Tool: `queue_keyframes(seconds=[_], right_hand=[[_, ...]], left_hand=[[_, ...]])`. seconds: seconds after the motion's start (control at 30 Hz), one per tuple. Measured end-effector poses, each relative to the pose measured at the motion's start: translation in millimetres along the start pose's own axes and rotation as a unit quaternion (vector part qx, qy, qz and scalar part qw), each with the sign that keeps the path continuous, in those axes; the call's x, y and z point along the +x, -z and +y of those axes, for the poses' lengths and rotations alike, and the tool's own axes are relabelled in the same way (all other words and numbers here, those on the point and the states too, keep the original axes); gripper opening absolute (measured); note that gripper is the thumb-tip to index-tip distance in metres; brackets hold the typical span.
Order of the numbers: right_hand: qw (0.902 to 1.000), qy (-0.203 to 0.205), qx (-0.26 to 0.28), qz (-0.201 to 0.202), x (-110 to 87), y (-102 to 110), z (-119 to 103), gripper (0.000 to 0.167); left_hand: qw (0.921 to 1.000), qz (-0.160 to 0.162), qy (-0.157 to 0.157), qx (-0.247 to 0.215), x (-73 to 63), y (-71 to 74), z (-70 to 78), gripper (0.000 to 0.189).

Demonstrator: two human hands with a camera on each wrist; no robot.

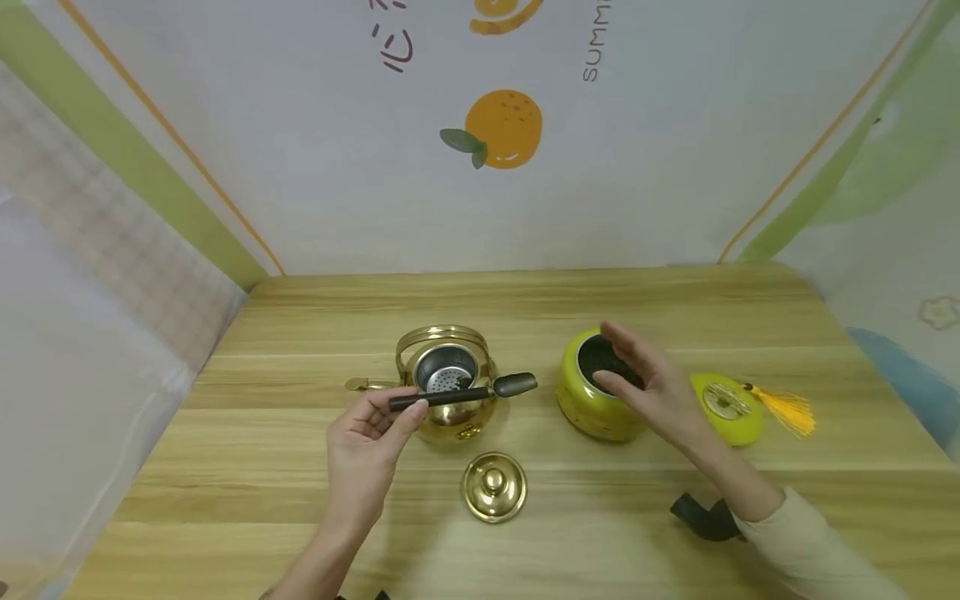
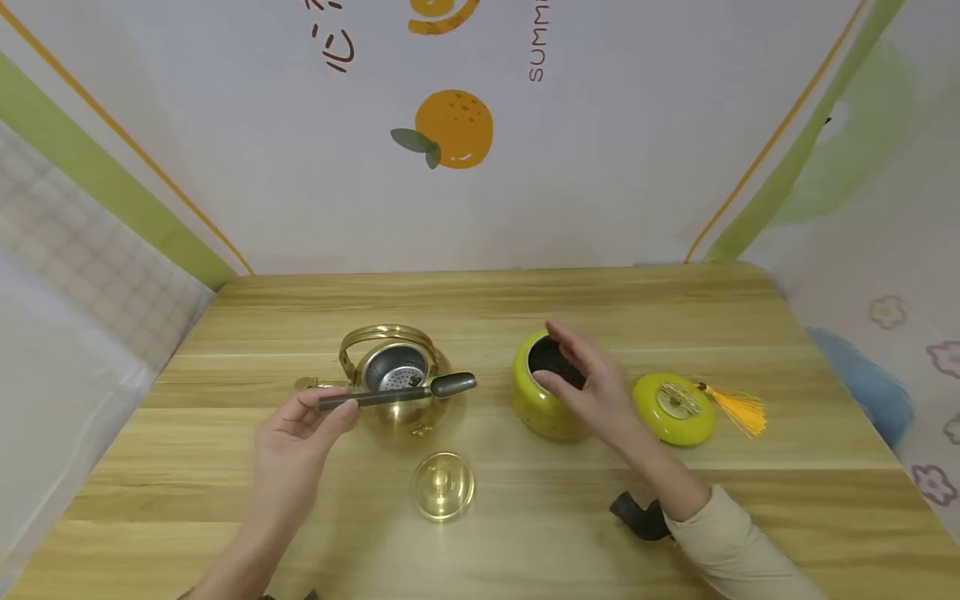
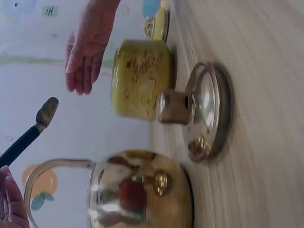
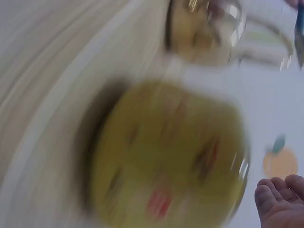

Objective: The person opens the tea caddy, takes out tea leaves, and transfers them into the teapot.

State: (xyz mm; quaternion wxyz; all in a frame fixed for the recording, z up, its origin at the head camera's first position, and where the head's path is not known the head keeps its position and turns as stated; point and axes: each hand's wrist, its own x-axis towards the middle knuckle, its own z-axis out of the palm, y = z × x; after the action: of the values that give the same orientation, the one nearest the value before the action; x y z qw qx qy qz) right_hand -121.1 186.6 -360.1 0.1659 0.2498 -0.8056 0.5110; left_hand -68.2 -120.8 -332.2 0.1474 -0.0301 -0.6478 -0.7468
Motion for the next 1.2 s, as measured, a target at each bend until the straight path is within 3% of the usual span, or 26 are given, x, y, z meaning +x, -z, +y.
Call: queue_keyframes(seconds=[0.17, 0.37, 0.57, 0.7, 1.2], right_hand=[[0.9953, -0.087, -0.042, -0.008, -13.3, 34, 13, 0.065], [0.9855, -0.137, -0.069, -0.073, -21.7, 45, 30, 0.083], [0.9770, -0.155, -0.102, -0.106, -24.2, 44, 42, 0.091], [0.9726, -0.167, -0.114, -0.114, -26.1, 43, 43, 0.092], [0.9754, -0.178, -0.087, -0.098, -32.1, 45, 46, 0.092]], left_hand=[[0.9992, -0.036, 0.008, 0.017, 3.3, -18.1, -5.4, 0.017], [0.9968, -0.078, 0.012, 0.012, 7.9, -41.2, -11.6, 0.019], [0.9931, -0.113, 0.023, 0.018, 15.5, -65.9, -17.6, 0.019], [0.9907, -0.132, 0.015, 0.027, 22.4, -79.9, -23.3, 0.018], [0.9754, -0.184, -0.040, 0.114, 45.7, -122.7, -43.2, 0.017]])
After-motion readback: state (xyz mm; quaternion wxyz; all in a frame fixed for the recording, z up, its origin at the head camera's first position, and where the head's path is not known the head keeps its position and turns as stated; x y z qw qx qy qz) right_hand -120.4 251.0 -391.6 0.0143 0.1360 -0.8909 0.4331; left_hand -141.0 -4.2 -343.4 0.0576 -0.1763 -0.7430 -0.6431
